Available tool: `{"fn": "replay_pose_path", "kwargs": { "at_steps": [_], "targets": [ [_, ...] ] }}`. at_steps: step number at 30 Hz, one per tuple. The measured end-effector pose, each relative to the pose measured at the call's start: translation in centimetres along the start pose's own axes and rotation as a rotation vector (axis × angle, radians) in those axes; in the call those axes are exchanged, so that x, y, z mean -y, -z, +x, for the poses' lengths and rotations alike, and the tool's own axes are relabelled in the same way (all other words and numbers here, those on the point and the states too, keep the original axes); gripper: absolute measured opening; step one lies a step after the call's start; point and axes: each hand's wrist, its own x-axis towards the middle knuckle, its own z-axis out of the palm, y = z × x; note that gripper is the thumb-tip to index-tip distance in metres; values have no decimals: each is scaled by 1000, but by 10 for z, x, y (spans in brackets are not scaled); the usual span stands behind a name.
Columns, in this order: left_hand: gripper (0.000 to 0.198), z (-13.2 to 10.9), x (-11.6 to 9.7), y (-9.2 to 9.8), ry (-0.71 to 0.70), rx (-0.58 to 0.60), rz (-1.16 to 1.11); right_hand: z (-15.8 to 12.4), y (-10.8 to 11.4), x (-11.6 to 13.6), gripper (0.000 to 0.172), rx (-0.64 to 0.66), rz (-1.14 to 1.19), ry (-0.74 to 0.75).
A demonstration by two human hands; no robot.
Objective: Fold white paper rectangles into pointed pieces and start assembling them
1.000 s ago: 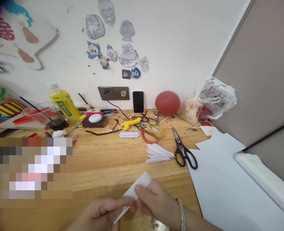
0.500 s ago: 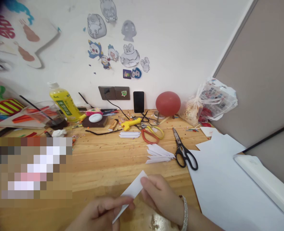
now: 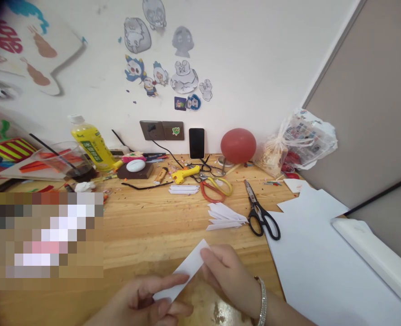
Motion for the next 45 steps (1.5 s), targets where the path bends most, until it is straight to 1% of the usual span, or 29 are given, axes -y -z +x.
{"fn": "replay_pose_path", "kwargs": {
  "at_steps": [2,4,5,6,7,8,9,10,11,12,13,14,15,17,20,21,25,30,32,34,36,40,45],
  "targets": [
    [40,-1,-6,-2,-19,-14,-34,1,1,-1,61,-7,14,-7],
    [43,-2,-15,-1,-40,-57,-66,2,3,-3,61,-34,0,-2],
    [46,-1,-20,1,-47,-91,-78,2,5,-5,60,-81,-27,12],
    [49,-1,-25,3,-46,-136,-80,1,7,-6,59,-161,-83,50],
    [46,0,-27,4,-31,-171,-75,1,8,-6,57,-257,-174,119],
    [40,1,-27,6,-8,-189,-69,0,10,-6,55,-351,-301,229],
    [36,2,-25,7,30,-174,-70,-1,10,-6,52,-426,-453,371],
    [44,4,-20,7,89,-93,-58,-2,9,-4,49,-460,-616,532],
    [55,5,-13,6,132,-32,-72,-3,7,-2,46,-444,-769,699],
    [57,7,-6,4,118,-22,-104,-4,5,-1,46,-393,-884,833],
    [57,9,1,2,70,-11,-120,-5,1,1,44,-324,-966,929],
    [52,11,6,0,38,4,-128,-5,-2,2,40,-256,-1035,991],
    [47,12,9,-2,-36,-11,-130,-5,-5,3,36,-217,-1070,1036],
    [39,14,9,-5,-90,26,-59,-4,-10,1,33,-135,-1081,1060],
    [35,17,1,-4,-123,44,15,-2,-11,-4,43,-71,-1021,1035],
    [36,17,0,-3,-122,37,23,-2,-10,-6,43,-72,-1006,1027],
    [45,18,0,1,-88,-5,33,-2,-10,-10,26,-140,-975,1032],
    [43,17,-4,0,-181,25,169,0,-12,-10,28,-167,-963,1060],
    [46,18,-5,1,-211,10,173,0,-12,-9,27,-171,-970,1081],
    [44,19,-3,3,-226,-23,149,-1,-12,-7,28,-171,-977,1098],
    [41,21,0,6,-226,-33,123,-2,-12,-5,28,-159,-978,1097],
    [46,21,4,8,-195,-25,106,-3,-9,-3,24,-156,-961,1079],
    [44,18,1,7,-160,39,84,-4,-6,2,21,-172,-960,1094]
  ]
}}
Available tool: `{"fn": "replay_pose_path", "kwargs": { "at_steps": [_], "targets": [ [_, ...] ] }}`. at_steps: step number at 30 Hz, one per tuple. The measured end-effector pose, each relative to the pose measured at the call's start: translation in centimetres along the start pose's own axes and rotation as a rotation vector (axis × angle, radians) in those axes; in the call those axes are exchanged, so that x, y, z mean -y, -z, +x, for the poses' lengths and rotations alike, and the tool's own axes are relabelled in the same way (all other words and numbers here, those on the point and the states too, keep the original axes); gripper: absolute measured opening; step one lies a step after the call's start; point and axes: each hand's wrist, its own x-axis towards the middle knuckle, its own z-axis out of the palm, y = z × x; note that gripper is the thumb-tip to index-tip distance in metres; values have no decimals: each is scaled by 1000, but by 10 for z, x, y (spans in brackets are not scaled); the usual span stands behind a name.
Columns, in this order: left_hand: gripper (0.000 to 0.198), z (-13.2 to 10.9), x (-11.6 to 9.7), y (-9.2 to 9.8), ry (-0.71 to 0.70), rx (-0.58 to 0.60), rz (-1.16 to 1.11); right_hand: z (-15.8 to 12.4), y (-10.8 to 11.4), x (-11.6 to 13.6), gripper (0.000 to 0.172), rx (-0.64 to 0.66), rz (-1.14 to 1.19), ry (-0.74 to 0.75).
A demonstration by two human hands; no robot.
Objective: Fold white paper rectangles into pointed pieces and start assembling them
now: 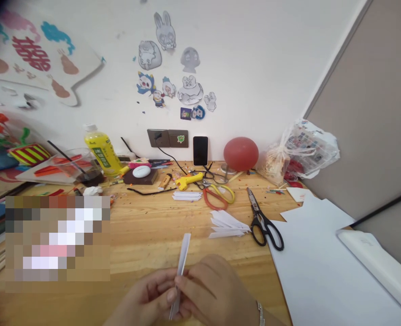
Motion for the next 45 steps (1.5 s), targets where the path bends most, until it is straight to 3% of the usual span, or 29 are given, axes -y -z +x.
{"fn": "replay_pose_path", "kwargs": {
  "at_steps": [3,6,12,17,22,26,31,36,45],
  "targets": [
    [45,-3,-5,-1,66,-80,-4,2,3,0,13,-42,-39,-14],
    [46,-4,-11,-4,87,-188,2,-1,1,1,17,-53,-62,-85],
    [49,-2,-14,-7,88,-203,10,-10,-5,-1,16,15,-58,-41],
    [48,-3,-10,-5,75,-188,-24,-10,0,-3,13,54,145,-239],
    [45,-3,-7,-5,20,-165,-84,-6,-6,-1,14,35,521,-545],
    [45,-2,-5,-7,31,-177,-94,-3,-11,1,13,26,762,-675],
    [48,1,-2,-11,168,-170,-33,-4,-13,1,10,56,723,-818],
    [51,1,-1,-12,145,-169,4,-5,-15,3,5,111,762,-983],
    [45,4,0,-18,61,-149,6,-1,-15,8,10,124,637,-982]
  ]
}}
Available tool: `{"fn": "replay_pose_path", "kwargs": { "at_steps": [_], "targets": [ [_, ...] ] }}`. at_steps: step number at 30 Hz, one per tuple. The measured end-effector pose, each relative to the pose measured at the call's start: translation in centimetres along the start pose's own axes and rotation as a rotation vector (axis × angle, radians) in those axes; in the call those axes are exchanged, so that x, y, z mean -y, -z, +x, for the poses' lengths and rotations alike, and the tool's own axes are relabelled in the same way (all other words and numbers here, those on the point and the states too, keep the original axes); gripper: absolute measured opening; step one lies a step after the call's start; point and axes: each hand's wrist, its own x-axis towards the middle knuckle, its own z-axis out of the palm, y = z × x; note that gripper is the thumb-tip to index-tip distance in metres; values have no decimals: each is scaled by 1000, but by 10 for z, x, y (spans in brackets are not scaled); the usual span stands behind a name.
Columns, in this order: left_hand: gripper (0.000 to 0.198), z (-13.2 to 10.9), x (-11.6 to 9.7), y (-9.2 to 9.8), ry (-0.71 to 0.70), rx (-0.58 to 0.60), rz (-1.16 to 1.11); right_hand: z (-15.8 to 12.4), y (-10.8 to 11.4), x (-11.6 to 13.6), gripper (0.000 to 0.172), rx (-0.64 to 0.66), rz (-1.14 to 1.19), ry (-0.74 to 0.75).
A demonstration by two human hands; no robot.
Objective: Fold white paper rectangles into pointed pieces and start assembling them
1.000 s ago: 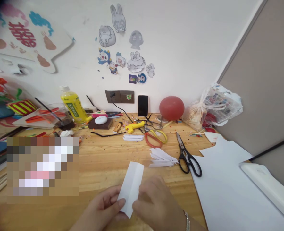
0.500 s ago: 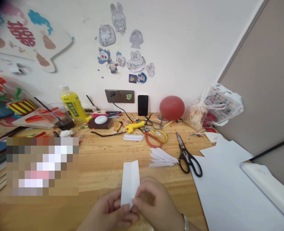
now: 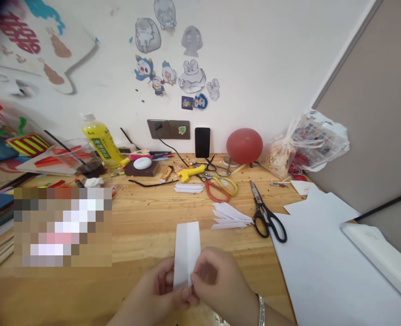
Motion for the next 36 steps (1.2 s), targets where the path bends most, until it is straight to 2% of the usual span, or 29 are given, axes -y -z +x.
{"fn": "replay_pose_path", "kwargs": {
  "at_steps": [8,21,25,27,30,33,36],
  "targets": [
    [31,-3,-7,-6,25,-53,53,-3,-1,1,11,19,-3,-5],
    [32,-4,-6,-5,34,-37,46,-3,3,5,16,134,91,-90],
    [31,-6,-8,-4,25,-18,43,-3,4,3,14,179,223,-112],
    [28,-7,-11,-3,25,-3,34,-2,6,2,19,197,288,-115],
    [27,-7,-13,-3,40,-11,56,0,11,1,25,150,220,-54],
    [31,-5,-10,-1,58,-17,101,-1,14,-2,23,96,105,1],
    [37,-4,-7,3,19,-25,158,-4,13,-7,22,137,72,39]
  ]
}}
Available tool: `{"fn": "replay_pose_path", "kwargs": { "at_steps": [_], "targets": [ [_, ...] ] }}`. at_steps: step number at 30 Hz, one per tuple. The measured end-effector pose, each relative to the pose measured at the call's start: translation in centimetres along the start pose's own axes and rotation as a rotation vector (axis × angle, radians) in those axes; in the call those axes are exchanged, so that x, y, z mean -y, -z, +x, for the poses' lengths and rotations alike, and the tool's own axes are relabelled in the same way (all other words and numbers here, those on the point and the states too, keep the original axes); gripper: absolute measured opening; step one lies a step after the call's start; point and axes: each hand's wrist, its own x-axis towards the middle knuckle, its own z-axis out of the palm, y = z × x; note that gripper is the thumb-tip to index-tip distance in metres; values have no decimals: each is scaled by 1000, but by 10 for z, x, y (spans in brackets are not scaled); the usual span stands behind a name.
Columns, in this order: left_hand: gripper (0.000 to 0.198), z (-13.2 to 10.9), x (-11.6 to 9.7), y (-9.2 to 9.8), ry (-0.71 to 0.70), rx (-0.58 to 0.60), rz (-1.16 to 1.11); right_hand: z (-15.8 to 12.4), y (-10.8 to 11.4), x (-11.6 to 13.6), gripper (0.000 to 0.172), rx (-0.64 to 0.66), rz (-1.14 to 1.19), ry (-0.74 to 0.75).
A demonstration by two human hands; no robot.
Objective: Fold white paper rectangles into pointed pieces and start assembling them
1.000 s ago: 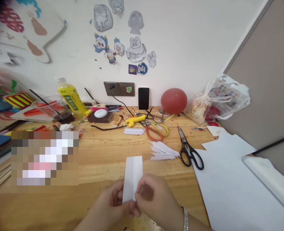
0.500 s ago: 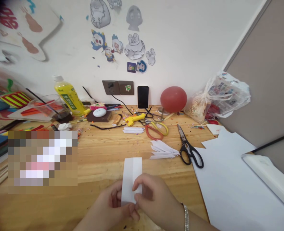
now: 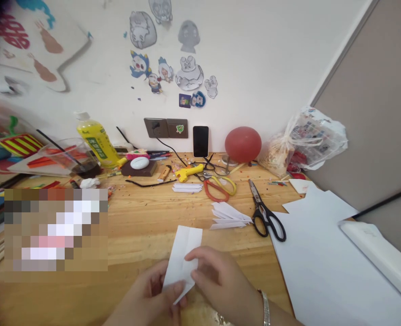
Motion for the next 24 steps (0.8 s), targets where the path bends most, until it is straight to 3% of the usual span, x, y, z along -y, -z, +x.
{"fn": "replay_pose_path", "kwargs": {
  "at_steps": [2,5,7,9,11,15,19,21,24],
  "targets": [
    [35,-1,-1,3,-47,-62,102,-1,0,-3,22,-10,-47,38],
    [20,-4,-4,7,-94,-129,301,0,5,-2,28,-244,-135,87],
    [12,-6,-5,9,-100,-83,414,2,9,1,31,-369,-166,125],
    [9,-7,-5,10,-129,-30,497,3,12,4,22,-333,-179,165],
    [10,-7,-4,11,-183,-59,509,4,13,3,8,-272,-182,157],
    [25,-3,-9,15,-215,-293,285,5,11,-8,7,-360,-64,-84],
    [42,2,-15,21,-302,-410,93,8,8,-11,16,-86,162,-161],
    [41,3,-14,21,-329,-380,101,8,5,-5,16,26,137,-140],
    [41,4,-8,17,-310,-276,166,7,-1,2,18,52,60,-79]
  ]
}}
